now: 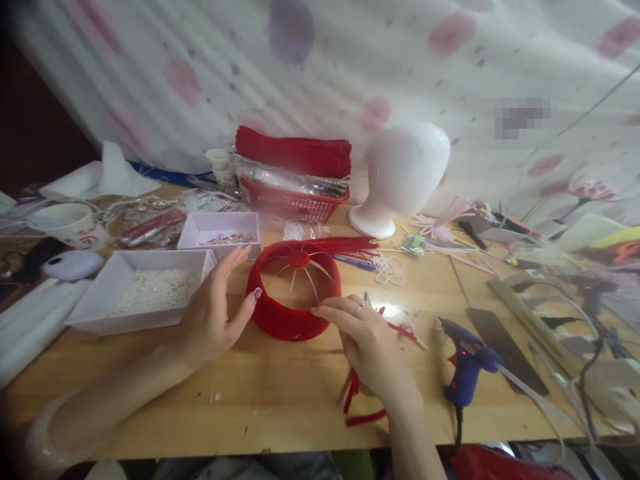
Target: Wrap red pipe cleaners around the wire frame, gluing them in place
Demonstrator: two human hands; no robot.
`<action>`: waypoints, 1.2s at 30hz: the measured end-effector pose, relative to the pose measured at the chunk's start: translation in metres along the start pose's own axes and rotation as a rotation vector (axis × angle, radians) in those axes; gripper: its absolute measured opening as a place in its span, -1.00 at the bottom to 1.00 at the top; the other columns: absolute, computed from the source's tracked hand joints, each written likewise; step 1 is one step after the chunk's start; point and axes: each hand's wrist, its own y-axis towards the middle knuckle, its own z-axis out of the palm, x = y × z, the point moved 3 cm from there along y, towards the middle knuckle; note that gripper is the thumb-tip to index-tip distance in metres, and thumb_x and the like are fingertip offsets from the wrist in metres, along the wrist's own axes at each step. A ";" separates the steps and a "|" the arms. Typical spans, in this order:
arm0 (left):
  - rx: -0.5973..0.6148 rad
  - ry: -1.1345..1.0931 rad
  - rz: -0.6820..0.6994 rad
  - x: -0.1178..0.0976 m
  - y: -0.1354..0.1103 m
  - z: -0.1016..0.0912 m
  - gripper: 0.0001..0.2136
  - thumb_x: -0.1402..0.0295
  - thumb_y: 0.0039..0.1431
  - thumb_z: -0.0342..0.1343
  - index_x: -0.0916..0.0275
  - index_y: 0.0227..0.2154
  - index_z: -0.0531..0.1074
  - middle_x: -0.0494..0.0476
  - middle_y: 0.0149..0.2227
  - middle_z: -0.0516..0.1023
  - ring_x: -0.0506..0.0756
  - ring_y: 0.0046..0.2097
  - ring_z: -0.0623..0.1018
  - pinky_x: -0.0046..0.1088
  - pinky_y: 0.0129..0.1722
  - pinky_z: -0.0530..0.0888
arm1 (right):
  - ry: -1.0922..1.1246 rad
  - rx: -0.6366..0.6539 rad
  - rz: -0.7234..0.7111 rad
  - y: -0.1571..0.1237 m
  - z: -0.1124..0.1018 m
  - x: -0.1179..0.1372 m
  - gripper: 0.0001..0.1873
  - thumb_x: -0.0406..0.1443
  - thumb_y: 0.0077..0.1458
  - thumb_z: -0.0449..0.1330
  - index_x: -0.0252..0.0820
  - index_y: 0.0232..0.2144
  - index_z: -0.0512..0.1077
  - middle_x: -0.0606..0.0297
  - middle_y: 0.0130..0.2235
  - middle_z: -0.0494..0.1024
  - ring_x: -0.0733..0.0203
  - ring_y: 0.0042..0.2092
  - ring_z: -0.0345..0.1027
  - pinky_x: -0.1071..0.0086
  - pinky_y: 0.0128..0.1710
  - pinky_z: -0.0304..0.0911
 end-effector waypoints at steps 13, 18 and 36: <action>0.021 0.005 0.130 -0.021 0.009 -0.019 -0.80 0.42 0.39 0.07 0.17 0.01 0.46 0.28 0.24 0.42 0.27 0.29 0.43 0.01 0.25 0.42 | -0.031 -0.084 0.000 -0.014 0.014 0.050 -0.49 -0.60 0.21 -0.05 -0.17 -0.03 0.57 0.14 -0.11 0.69 0.18 -0.15 0.60 0.27 -0.16 0.58; 0.198 0.247 0.388 -0.045 0.021 -0.020 -0.87 0.45 0.35 0.12 0.25 -0.18 0.59 0.46 0.25 0.40 0.45 0.28 0.36 0.29 0.17 0.34 | -0.066 -0.098 0.004 -0.019 0.020 0.046 -0.50 -0.60 0.20 -0.05 -0.24 -0.02 0.57 0.10 -0.09 0.67 0.09 -0.12 0.57 0.20 -0.18 0.58; 0.374 -0.238 0.129 -0.065 0.054 -0.027 -0.80 0.43 0.38 0.05 0.20 -0.25 0.59 0.00 -0.40 0.70 0.01 -0.37 0.66 -0.52 -0.30 0.56 | -0.013 -0.322 -0.088 -0.031 0.046 0.035 -0.41 -0.64 0.06 0.01 -0.22 0.06 0.51 0.11 -0.05 0.65 0.11 -0.18 0.45 0.24 -0.19 0.48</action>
